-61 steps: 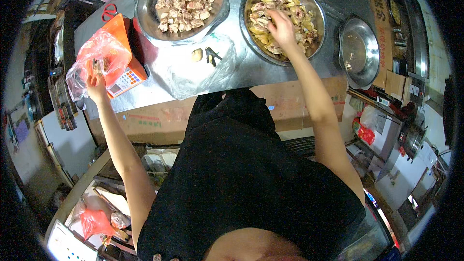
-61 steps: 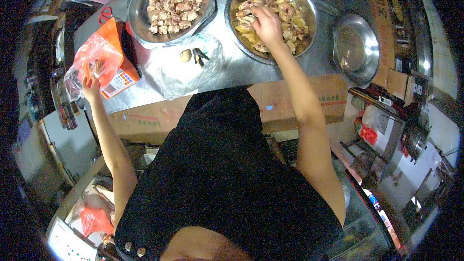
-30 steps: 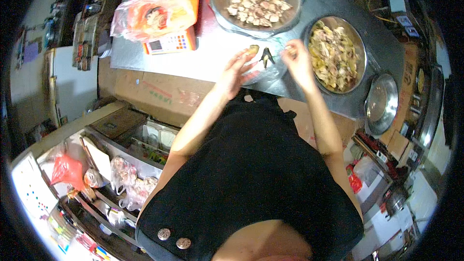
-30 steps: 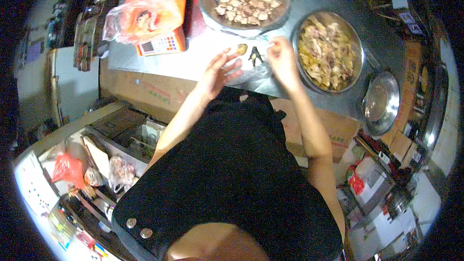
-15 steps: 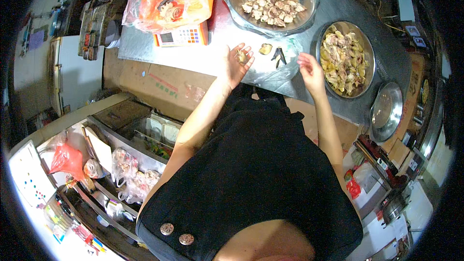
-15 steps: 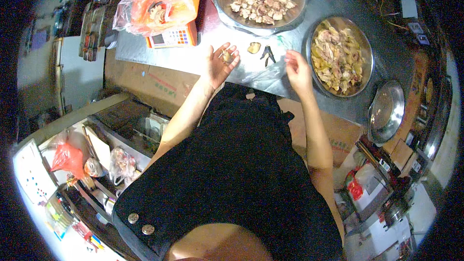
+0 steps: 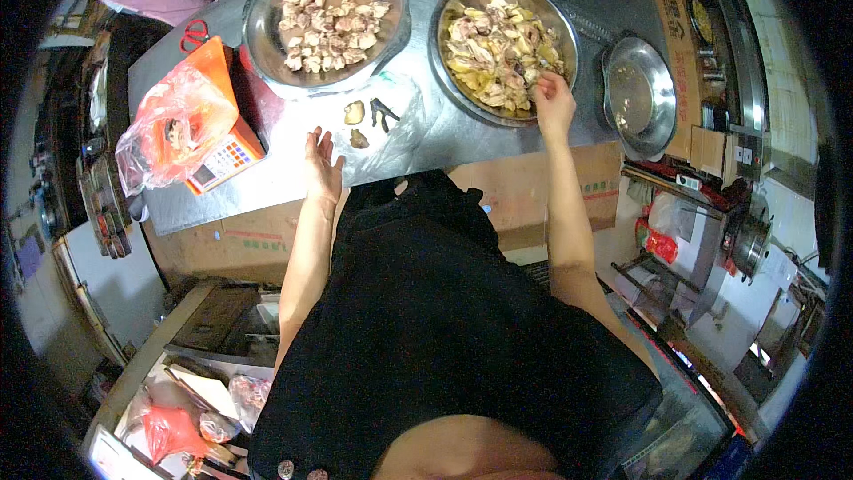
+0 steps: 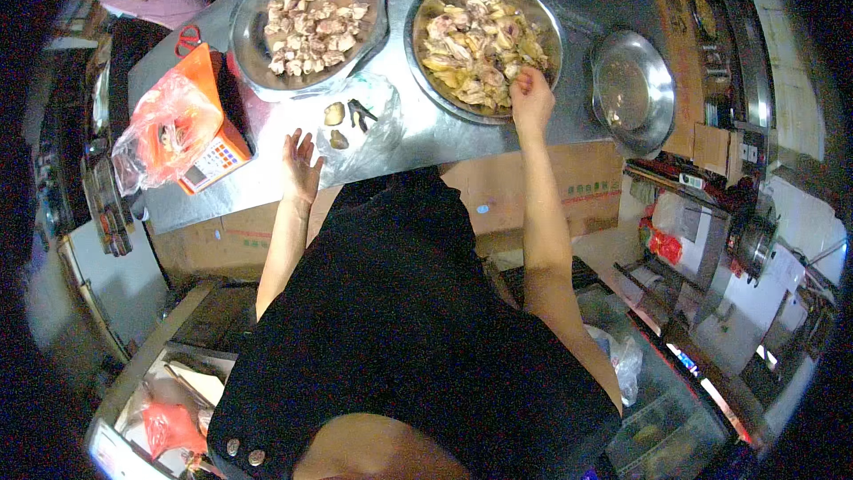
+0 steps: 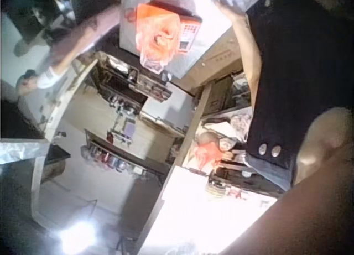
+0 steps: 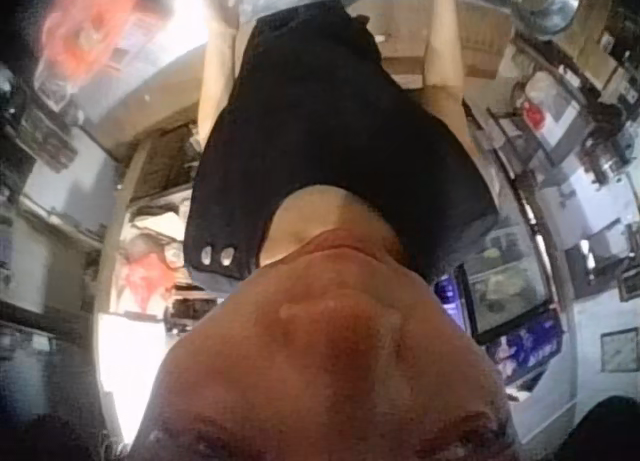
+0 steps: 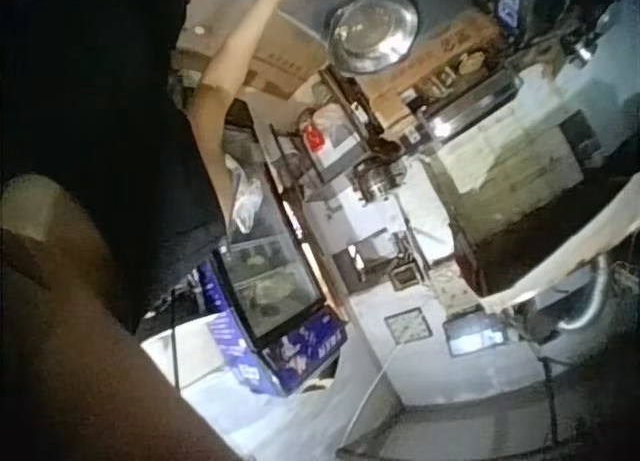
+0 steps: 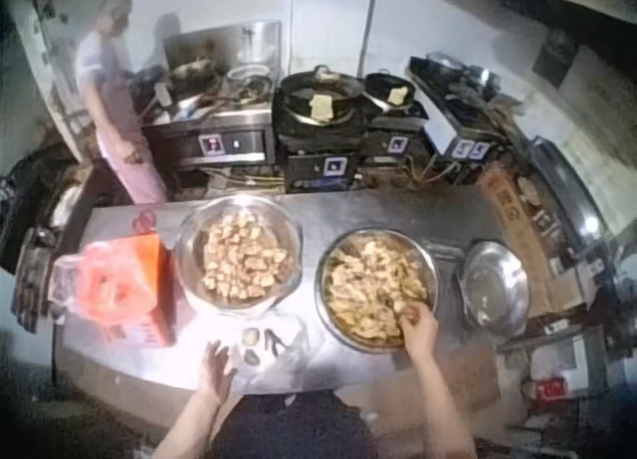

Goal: The person portions cooked meat from large metal bowls into plastic bags using a digital scale. They repeatedly scoop meat, place it in bags, weigh the contents, and adjust the portions before moving to the next bag.

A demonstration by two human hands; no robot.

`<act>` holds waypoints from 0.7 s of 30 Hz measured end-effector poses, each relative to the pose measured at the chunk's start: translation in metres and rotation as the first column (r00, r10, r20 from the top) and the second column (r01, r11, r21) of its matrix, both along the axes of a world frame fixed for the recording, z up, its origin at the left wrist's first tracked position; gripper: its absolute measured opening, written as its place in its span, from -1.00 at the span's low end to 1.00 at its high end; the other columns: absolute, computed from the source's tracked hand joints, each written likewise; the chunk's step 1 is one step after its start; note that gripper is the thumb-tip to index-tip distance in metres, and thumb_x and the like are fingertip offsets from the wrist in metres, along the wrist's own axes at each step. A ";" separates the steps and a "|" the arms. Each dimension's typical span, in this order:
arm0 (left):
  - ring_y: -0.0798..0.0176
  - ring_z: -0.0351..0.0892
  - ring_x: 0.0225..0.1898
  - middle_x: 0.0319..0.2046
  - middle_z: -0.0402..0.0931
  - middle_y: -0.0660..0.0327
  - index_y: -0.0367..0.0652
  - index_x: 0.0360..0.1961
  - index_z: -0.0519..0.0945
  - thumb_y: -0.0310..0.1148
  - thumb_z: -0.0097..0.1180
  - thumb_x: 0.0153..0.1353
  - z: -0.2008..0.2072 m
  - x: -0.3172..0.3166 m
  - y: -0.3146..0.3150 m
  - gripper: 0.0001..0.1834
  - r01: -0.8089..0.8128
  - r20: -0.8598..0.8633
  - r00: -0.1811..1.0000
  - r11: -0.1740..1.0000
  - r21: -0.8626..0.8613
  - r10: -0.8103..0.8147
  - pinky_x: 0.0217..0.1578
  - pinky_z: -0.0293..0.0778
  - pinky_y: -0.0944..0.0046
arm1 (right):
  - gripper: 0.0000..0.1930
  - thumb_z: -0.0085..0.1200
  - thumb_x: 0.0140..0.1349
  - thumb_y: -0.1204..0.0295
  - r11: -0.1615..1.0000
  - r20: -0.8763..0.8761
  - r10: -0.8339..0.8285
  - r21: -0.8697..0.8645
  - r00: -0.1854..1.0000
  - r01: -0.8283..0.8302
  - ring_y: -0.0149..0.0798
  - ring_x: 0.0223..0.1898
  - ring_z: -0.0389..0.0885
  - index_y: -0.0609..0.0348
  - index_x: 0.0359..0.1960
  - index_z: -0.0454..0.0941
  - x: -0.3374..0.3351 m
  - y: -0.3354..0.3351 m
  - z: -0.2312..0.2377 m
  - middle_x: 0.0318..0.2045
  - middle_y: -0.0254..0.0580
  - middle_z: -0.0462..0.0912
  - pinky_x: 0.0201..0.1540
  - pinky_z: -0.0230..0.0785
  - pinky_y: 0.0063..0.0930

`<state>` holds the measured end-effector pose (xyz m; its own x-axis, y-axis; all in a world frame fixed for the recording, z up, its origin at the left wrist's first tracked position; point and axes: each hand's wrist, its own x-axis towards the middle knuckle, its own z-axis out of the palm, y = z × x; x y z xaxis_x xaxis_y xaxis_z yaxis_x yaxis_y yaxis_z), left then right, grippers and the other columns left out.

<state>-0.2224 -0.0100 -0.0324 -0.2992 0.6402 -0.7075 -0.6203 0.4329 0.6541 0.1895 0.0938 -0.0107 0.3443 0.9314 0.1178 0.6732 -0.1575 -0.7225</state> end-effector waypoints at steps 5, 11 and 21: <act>0.30 0.25 0.15 0.09 0.38 0.25 0.07 0.16 0.37 0.11 0.01 0.23 0.012 0.007 -0.002 -0.44 -0.018 -0.028 0.999 0.999 0.031 0.019 0.23 0.02 0.03 | -0.47 0.29 -0.15 0.56 0.976 0.321 0.220 -0.080 0.921 -0.205 0.01 0.02 0.46 0.05 -0.03 0.50 0.005 0.027 -0.018 -0.08 -0.15 0.50 0.02 0.34 -0.16; 0.33 0.31 0.06 0.05 0.39 0.28 0.01 0.23 0.31 0.04 -0.01 0.27 0.023 0.012 -0.013 -0.43 -0.030 -0.055 0.998 0.998 0.058 0.033 0.14 0.20 0.13 | -0.13 0.40 -0.28 0.52 0.895 0.633 0.393 -0.097 0.667 -0.435 -0.04 0.24 0.23 -0.31 0.19 0.34 0.000 0.051 0.011 0.23 -0.25 0.25 0.17 0.15 -0.04; 0.28 0.35 0.03 0.02 0.41 0.22 -0.05 0.22 0.32 -0.05 -0.01 0.28 0.039 0.031 -0.002 -0.46 -0.014 -0.056 0.998 1.000 0.018 0.015 0.11 0.26 0.09 | -0.64 0.01 0.12 0.46 0.646 0.202 0.757 -0.098 0.621 -0.757 -0.09 0.16 0.37 0.01 0.00 0.53 -0.045 0.109 0.005 0.05 -0.23 0.51 0.19 0.18 -0.09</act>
<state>-0.1910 -0.0124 0.0071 -0.3473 0.6481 -0.6777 -0.5884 0.4121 0.6957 0.1449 0.2023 -0.0062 -0.5151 0.8520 0.0935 0.6851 0.4749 -0.5523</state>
